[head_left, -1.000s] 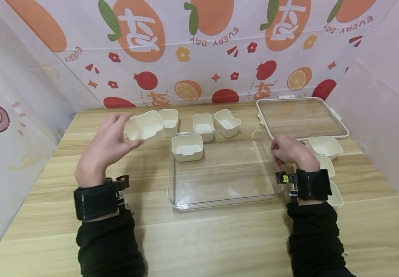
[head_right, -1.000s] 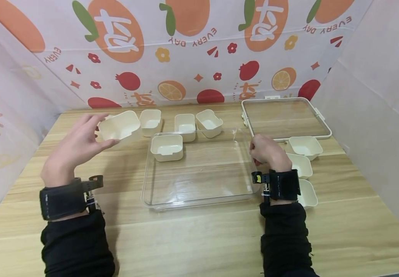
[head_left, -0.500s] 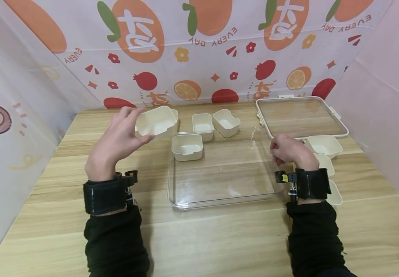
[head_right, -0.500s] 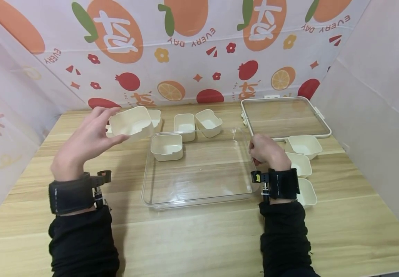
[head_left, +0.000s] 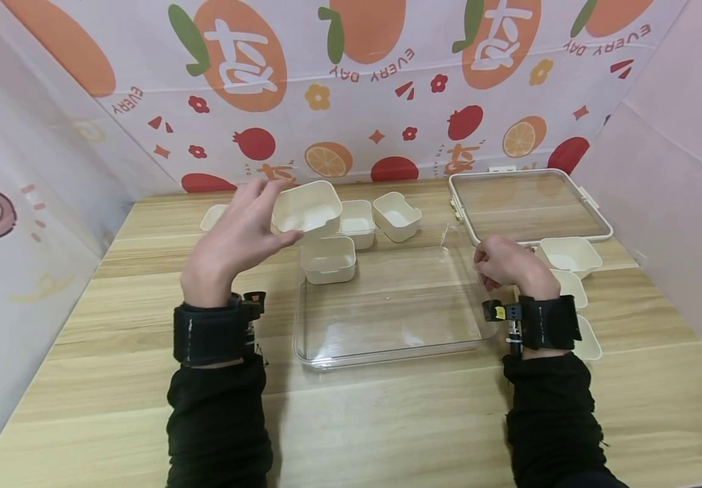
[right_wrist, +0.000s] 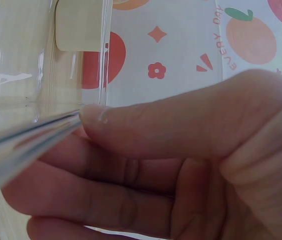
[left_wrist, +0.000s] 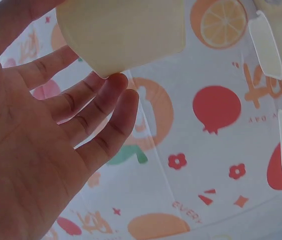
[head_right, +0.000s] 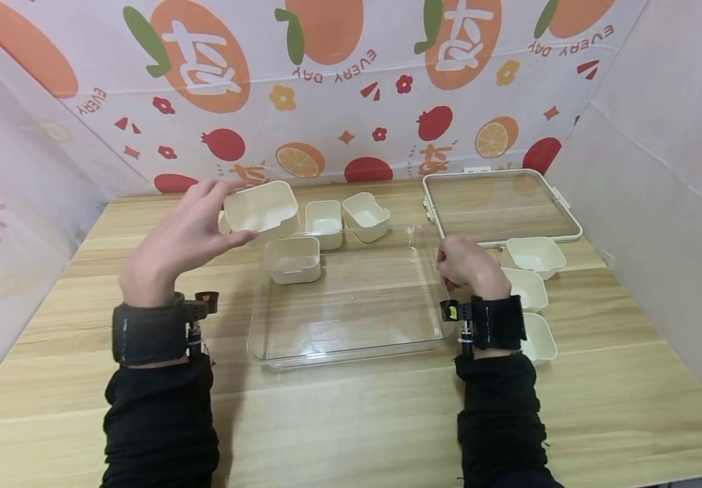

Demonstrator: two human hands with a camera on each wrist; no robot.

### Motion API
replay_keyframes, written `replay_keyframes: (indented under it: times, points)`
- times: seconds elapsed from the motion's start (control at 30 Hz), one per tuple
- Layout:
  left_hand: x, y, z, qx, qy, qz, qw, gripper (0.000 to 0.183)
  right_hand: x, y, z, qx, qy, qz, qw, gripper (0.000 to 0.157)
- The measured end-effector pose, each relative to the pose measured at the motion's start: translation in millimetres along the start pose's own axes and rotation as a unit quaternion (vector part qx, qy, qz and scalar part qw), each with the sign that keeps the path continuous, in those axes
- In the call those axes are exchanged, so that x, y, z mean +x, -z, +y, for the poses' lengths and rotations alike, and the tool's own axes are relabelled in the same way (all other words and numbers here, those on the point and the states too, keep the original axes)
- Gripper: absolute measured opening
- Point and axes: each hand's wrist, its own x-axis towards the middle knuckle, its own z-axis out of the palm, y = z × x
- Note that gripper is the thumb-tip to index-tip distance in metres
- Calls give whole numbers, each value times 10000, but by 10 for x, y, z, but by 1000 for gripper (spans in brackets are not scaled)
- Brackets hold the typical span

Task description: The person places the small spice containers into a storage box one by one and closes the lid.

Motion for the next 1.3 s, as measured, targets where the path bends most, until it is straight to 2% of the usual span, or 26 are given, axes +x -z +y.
replay_keyframes:
  times: [0.1, 0.47, 0.8, 1.3]
  points:
    - [49, -36, 48, -22, -146, 29, 9999, 64, 7, 2, 5, -2, 12, -8, 10000, 15]
    - [185, -110, 214, -42, -407, -296, 9987, 62, 21, -1, 20, -7, 83, -30, 10000, 14]
    - [319, -204, 385, 291, -655, -528, 9960, 63, 18, 8, 17, -37, 95, -67, 9999, 14]
    - [464, -363, 478, 236, -833, -665, 9940, 63, 39, 2, 29, 8, 100, -61, 9999, 13]
